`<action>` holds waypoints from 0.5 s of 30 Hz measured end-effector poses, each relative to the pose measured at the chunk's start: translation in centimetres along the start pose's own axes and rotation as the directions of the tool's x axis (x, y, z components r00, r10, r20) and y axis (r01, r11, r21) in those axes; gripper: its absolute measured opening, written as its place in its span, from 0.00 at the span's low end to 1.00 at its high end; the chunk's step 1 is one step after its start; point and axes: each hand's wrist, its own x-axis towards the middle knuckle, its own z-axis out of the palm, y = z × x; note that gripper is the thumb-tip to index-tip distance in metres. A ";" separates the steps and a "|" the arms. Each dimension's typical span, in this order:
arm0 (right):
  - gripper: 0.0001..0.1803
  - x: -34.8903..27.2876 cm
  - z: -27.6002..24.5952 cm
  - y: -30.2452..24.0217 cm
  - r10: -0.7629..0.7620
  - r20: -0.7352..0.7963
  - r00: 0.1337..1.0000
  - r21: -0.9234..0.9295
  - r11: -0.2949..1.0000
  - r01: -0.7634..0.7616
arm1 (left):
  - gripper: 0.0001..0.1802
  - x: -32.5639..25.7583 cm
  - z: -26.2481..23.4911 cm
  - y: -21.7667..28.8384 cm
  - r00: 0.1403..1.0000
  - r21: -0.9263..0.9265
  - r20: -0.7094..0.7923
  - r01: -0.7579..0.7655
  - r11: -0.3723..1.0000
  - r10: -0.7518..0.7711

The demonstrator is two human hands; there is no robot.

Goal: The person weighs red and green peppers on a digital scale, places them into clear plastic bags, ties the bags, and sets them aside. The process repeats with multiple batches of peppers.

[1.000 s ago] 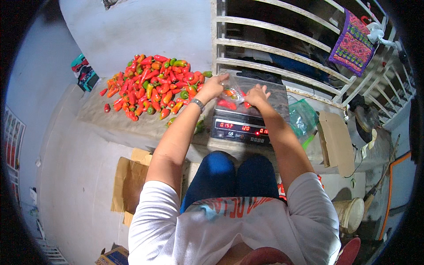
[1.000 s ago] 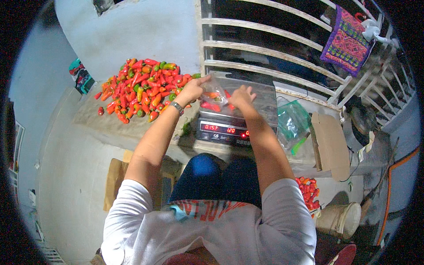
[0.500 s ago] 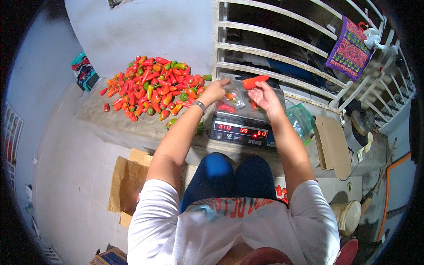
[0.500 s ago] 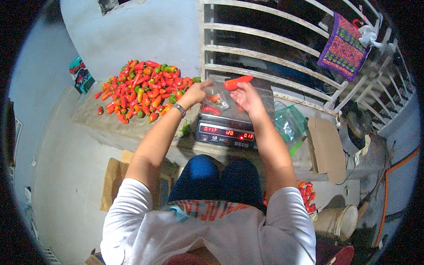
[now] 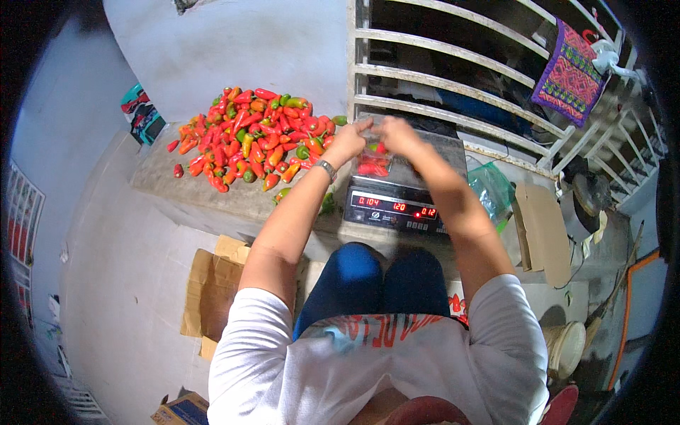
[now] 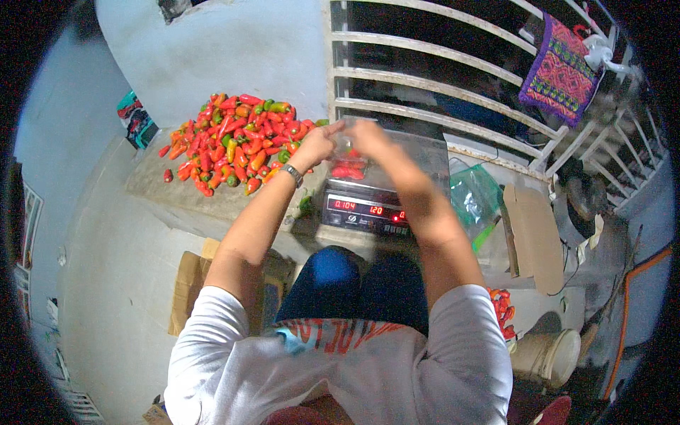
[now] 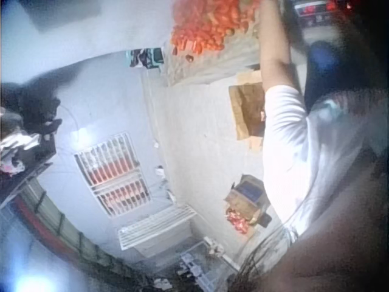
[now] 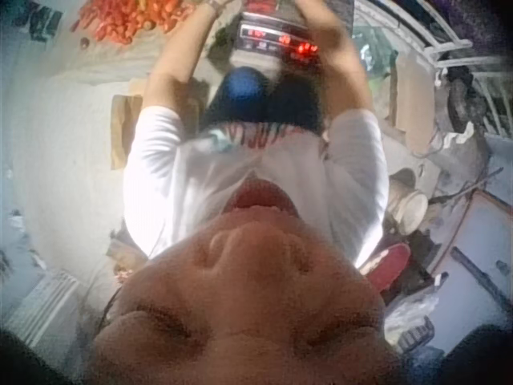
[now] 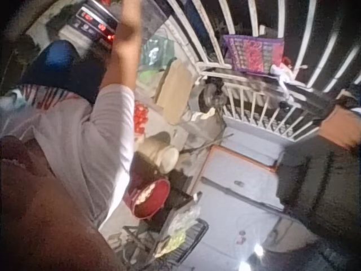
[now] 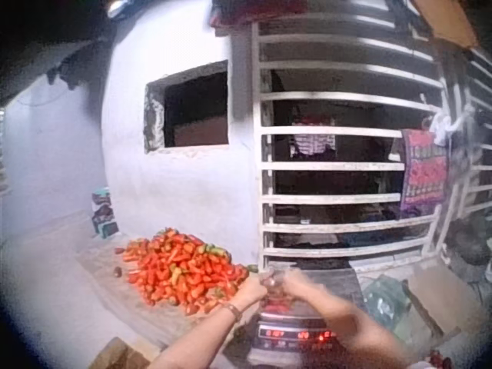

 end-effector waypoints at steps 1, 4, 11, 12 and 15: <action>0.16 0.3 -0.6 1.7 -0.010 -0.115 0.993 0.281 0.959 0.042 | 0.32 0.2 -0.1 -0.5 1.000 -0.021 -0.024 -0.015 1.000 0.015; 0.15 -2.4 -2.7 5.4 0.398 0.076 0.914 0.565 0.738 -0.368 | 0.33 0.1 -0.3 0.2 0.997 0.009 0.034 0.075 0.997 -0.075; 0.28 -8.3 2.6 5.7 0.547 0.274 0.791 0.058 0.811 -0.582 | 0.34 0.1 -0.3 1.8 0.994 -0.023 0.059 0.097 0.995 -0.096; 0.28 -8.4 2.9 5.8 0.542 0.268 0.797 0.071 0.814 -0.577 | 0.34 -0.5 -0.7 3.2 0.990 -0.023 0.071 0.125 0.992 -0.123; 0.25 -7.9 1.8 6.0 0.666 0.191 0.721 0.243 0.680 -0.692 | 0.33 -0.5 -0.9 2.6 0.988 -0.057 0.076 0.137 0.989 -0.133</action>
